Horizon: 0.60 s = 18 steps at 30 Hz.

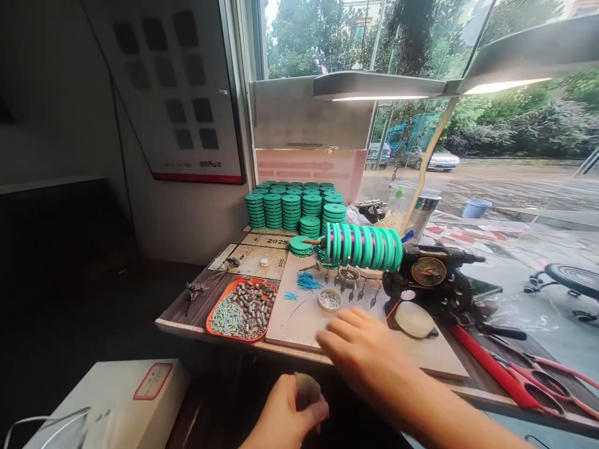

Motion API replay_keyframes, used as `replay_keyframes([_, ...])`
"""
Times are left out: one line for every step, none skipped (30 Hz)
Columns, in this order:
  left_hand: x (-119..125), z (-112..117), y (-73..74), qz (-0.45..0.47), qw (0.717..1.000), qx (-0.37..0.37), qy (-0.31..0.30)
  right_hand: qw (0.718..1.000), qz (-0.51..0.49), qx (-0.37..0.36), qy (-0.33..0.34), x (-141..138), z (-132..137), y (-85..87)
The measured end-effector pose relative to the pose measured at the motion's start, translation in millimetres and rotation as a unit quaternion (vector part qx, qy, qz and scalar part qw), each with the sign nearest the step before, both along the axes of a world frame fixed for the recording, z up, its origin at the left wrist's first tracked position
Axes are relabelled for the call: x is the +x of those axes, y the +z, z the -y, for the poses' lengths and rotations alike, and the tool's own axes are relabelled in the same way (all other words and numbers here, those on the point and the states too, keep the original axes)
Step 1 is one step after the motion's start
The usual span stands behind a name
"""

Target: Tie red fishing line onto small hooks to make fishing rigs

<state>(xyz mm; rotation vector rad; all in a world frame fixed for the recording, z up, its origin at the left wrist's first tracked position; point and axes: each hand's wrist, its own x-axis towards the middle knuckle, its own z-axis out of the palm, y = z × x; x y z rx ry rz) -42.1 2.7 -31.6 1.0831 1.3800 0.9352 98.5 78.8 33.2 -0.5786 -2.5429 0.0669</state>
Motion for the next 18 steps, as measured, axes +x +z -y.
replay_keyframes([-3.5,2.3,0.8,-0.017,1.0,-0.003,0.004,0.999,0.013,-0.013,0.027,-20.0,-9.9,5.9])
replay_keyframes([-6.5,4.1,1.5,-0.03,1.0,-0.005,0.005,0.999,0.017,-0.026,0.044,-39.6,-19.1,7.3])
replay_keyframes([-9.0,5.5,2.3,-0.035,0.999,-0.006,0.003,0.998,0.015,-0.039,0.05,-57.6,-27.2,4.5])
replay_keyframes([-11.1,6.6,3.2,-0.034,0.999,-0.005,0.001,0.997,0.009,-0.054,0.05,-73.1,-33.8,-1.5])
replay_keyframes([-12.9,7.4,4.0,-0.031,1.0,-0.004,0.0,0.996,-0.002,-0.07,0.047,-85.8,-38.7,-9.5])
replay_keyframes([-14.3,8.0,4.9,-0.024,1.0,-0.003,0.002,0.995,-0.013,-0.087,0.046,-95.5,-42.0,-17.8])
replay_keyframes([-15.4,8.2,5.5,-0.015,1.0,-0.003,0.002,0.993,-0.023,-0.104,0.046,-102.4,-44.0,-25.0])
replay_keyframes([-16.1,8.3,5.7,-0.003,1.0,-0.003,-0.002,0.991,-0.032,-0.119,0.049,-106.9,-45.0,-29.6])
replay_keyframes([-16.6,8.3,5.5,0.011,1.0,-0.004,-0.007,0.989,-0.04,-0.132,0.053,-109.2,-45.5,-30.8])
replay_keyframes([-16.9,8.2,4.5,0.027,1.0,-0.003,-0.012,0.987,-0.05,-0.145,0.056,-109.5,-45.5,-28.1])
replay_keyframes([-16.7,8.1,2.6,0.05,0.999,-0.005,-0.017,0.984,-0.061,-0.155,0.057,-107.9,-44.8,-21.4])
replay_keyframes([-16.0,8.2,-0.1,0.078,0.997,-0.009,-0.022,0.982,-0.074,-0.165,0.057,-104.0,-43.2,-11.5])
replay_keyframes([-14.4,8.6,-3.9,0.111,0.993,-0.016,-0.029,0.979,-0.088,-0.175,0.056,-97.7,-40.2,0.6])
replay_keyframes([-11.9,9.4,-8.4,0.142,0.989,-0.028,-0.034,0.976,-0.101,-0.183,0.057,-88.9,-35.1,13.2])
replay_keyframes([-8.2,10.7,-13.5,0.185,0.981,-0.046,-0.035,0.973,-0.112,-0.191,0.06,-77.6,-27.8,24.5])
replay_keyframes([-3.1,12.3,-18.8,0.241,0.968,-0.065,-0.028,0.97,-0.125,-0.199,0.061,-64.4,-18.3,32.9])
replay_keyframes([3.2,14.3,-23.9,0.302,0.95,-0.08,-0.011,0.966,-0.134,-0.21,0.068,-49.9,-6.8,36.9])
replay_keyframes([10.4,16.3,-28.6,0.412,0.906,-0.099,0.018,0.962,-0.144,-0.224,0.066,-35.1,6.0,35.6])
